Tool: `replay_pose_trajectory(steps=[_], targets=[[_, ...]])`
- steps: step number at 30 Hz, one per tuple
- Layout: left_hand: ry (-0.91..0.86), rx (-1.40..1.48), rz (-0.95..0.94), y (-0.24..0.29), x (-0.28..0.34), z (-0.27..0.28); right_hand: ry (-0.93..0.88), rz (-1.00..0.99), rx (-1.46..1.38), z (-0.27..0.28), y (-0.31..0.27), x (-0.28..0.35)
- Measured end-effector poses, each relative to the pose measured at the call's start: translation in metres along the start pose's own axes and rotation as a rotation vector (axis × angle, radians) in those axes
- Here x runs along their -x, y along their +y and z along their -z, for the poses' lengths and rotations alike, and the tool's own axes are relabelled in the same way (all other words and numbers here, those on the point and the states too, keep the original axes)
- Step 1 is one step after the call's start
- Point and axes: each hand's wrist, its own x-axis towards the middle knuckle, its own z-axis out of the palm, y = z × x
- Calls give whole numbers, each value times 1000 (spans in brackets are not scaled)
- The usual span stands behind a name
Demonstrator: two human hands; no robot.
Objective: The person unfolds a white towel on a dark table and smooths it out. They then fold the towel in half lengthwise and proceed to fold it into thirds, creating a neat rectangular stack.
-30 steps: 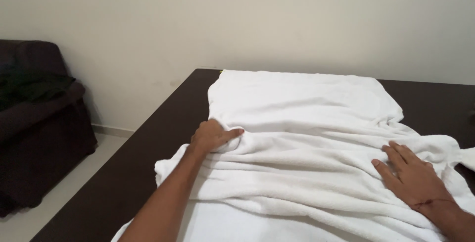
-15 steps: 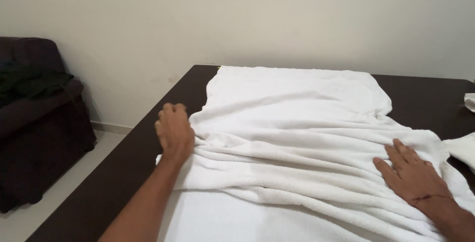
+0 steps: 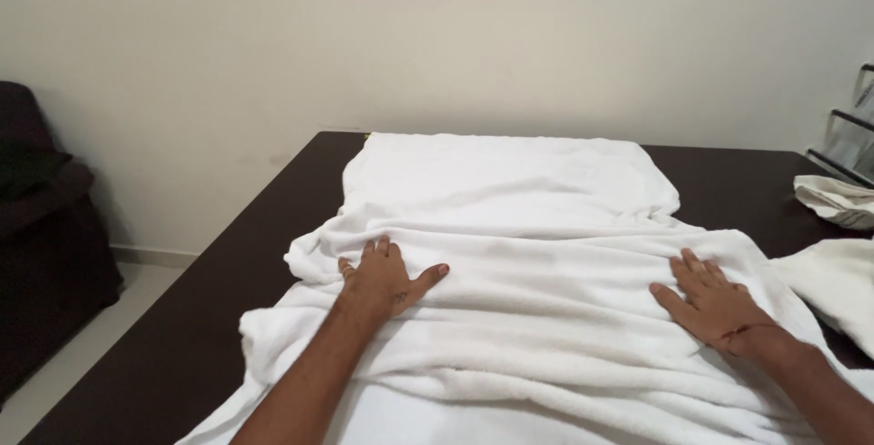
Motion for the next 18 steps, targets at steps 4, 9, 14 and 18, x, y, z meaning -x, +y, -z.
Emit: replay_pose_trajectory(steps=[4,9,14,18], targets=[[-72,26,43,3,-20,12,-27,-7,29,-3,-7,-21],[-17,66,30,-8,-56,10,27,-7,27,-7,-13,-56],[106,49,-49,-26,-88,-2,12,-4,59,3,-23,-80],[157,15,-91,-33,-115,-3,5,-2,54,14,-37,-95]])
